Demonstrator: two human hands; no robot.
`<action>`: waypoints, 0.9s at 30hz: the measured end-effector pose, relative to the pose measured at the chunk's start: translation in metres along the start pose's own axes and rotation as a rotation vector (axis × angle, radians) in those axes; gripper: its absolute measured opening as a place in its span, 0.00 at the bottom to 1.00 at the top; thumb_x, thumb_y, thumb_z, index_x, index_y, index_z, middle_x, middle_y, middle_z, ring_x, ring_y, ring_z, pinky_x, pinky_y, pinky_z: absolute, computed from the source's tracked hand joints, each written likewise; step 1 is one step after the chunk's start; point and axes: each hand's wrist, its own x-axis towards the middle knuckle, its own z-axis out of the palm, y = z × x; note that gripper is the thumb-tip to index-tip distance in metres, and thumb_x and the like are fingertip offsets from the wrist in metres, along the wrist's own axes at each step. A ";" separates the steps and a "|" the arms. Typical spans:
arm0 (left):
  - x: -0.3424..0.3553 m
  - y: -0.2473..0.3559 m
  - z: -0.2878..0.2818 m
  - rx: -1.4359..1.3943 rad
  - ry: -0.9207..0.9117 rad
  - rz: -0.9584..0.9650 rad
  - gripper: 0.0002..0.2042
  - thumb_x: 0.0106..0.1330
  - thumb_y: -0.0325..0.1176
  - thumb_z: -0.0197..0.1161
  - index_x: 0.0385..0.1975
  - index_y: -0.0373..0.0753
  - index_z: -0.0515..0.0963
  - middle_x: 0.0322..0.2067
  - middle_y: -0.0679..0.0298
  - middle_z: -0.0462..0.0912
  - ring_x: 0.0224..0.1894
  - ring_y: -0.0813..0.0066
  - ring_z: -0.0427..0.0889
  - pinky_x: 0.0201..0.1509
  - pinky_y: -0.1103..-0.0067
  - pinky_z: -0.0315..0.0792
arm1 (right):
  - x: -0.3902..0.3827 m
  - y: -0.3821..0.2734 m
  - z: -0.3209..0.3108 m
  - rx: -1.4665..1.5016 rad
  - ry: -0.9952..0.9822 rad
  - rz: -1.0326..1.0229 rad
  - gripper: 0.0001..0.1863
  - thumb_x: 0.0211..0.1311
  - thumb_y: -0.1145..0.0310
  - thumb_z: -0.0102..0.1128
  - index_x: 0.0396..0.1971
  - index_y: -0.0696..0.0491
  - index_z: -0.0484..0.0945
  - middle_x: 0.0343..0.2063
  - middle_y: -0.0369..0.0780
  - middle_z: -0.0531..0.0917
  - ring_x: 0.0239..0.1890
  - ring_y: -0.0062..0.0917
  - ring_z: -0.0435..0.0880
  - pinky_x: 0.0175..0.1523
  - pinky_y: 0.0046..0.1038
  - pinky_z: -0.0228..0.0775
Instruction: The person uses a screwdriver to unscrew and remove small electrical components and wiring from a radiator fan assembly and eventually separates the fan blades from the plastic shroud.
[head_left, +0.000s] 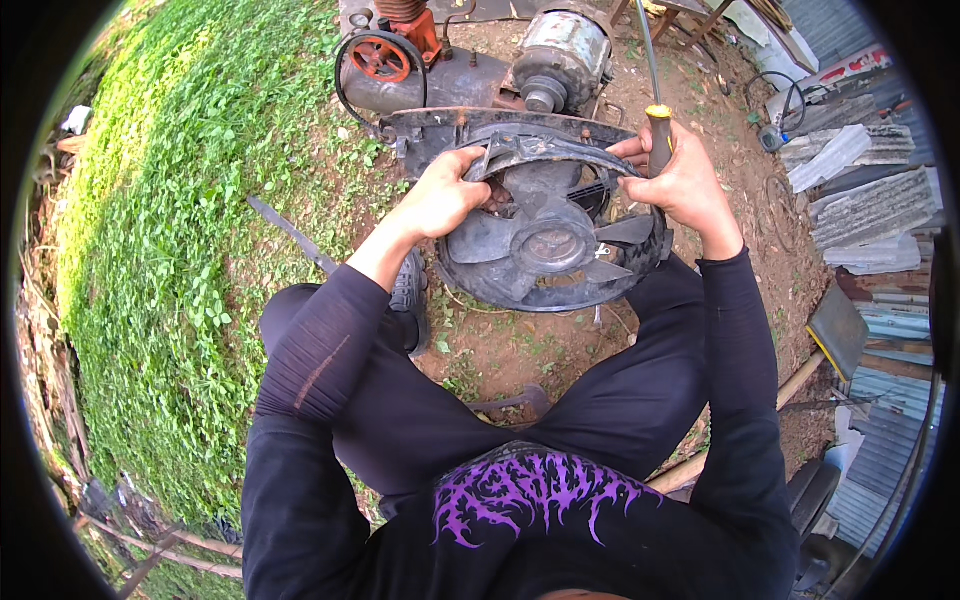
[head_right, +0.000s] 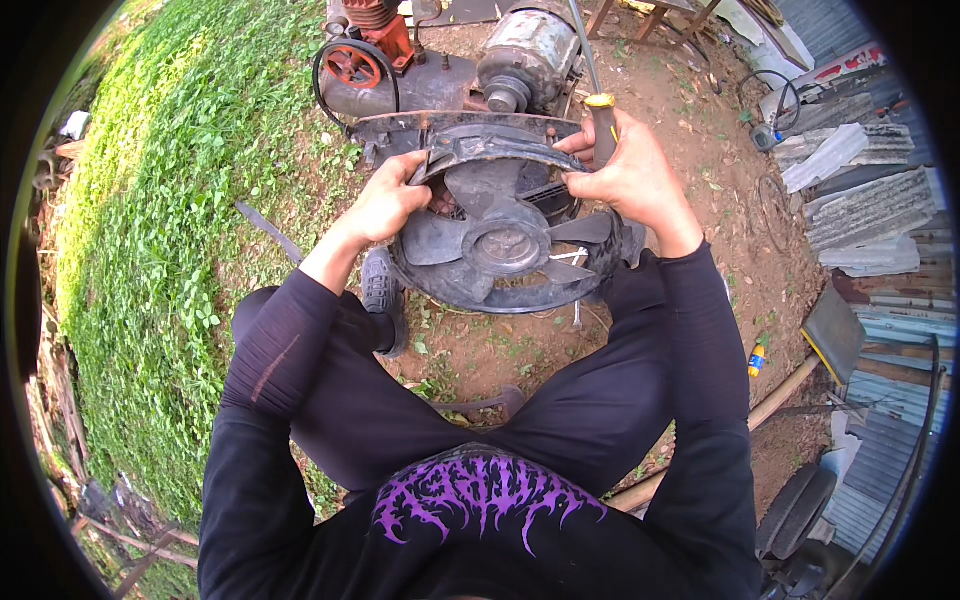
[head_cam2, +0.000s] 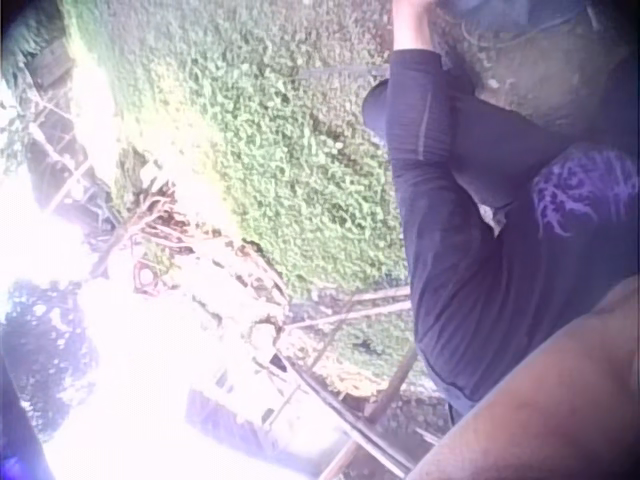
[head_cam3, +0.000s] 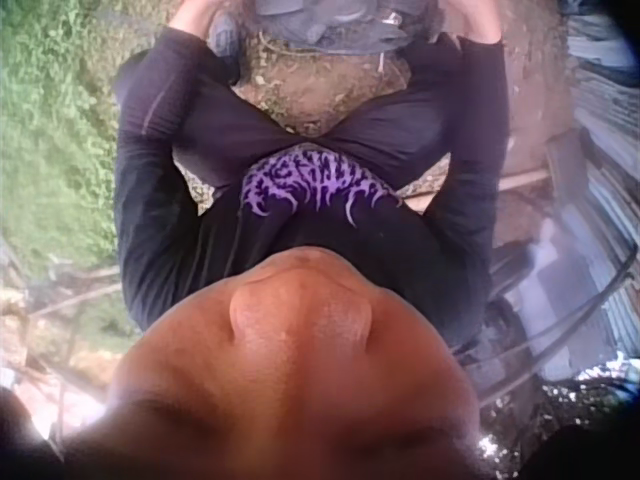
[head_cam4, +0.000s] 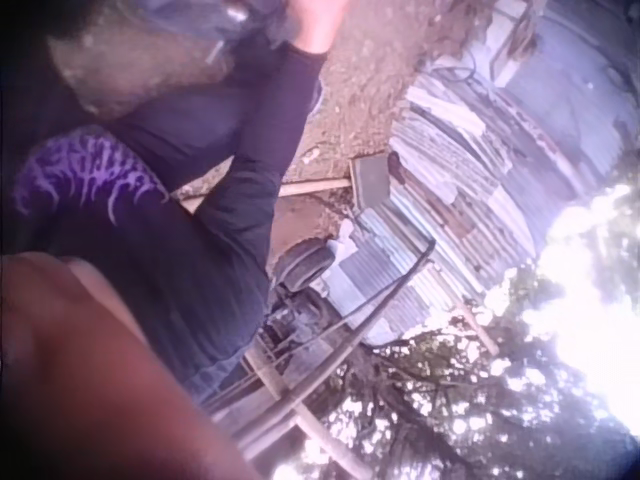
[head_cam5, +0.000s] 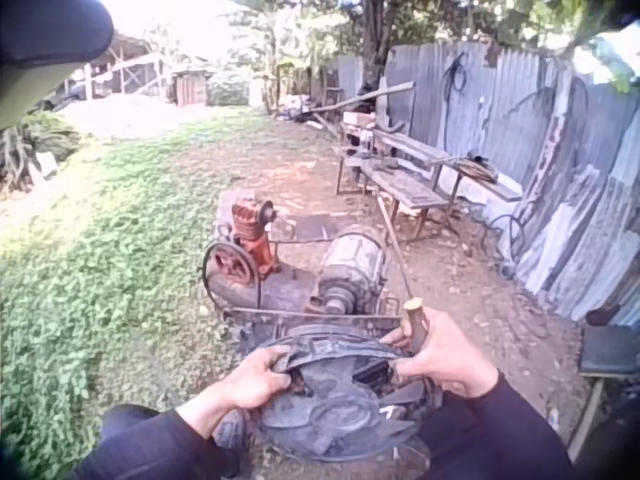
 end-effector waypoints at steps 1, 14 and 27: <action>0.001 0.004 0.002 -0.055 0.004 -0.040 0.21 0.58 0.20 0.56 0.54 0.24 0.76 0.41 0.55 0.87 0.41 0.72 0.85 0.49 0.75 0.79 | 0.003 0.009 -0.003 0.015 -0.022 -0.006 0.25 0.45 0.79 0.76 0.42 0.56 0.71 0.46 0.47 0.85 0.50 0.30 0.86 0.49 0.33 0.81; -0.014 0.010 -0.033 -0.363 0.316 -0.086 0.18 0.55 0.24 0.48 0.42 0.20 0.76 0.34 0.42 0.87 0.33 0.56 0.88 0.42 0.69 0.85 | -0.023 0.066 -0.008 0.380 0.772 -0.173 0.16 0.67 0.74 0.70 0.30 0.49 0.67 0.37 0.42 0.86 0.26 0.22 0.86 0.28 0.22 0.76; 0.018 0.045 -0.051 -0.584 0.575 0.045 0.27 0.53 0.30 0.47 0.51 0.15 0.68 0.45 0.32 0.82 0.46 0.44 0.86 0.59 0.60 0.80 | 0.018 0.047 0.006 0.716 0.369 0.167 0.20 0.63 0.52 0.76 0.32 0.51 0.76 0.31 0.39 0.88 0.20 0.15 0.76 0.21 0.19 0.66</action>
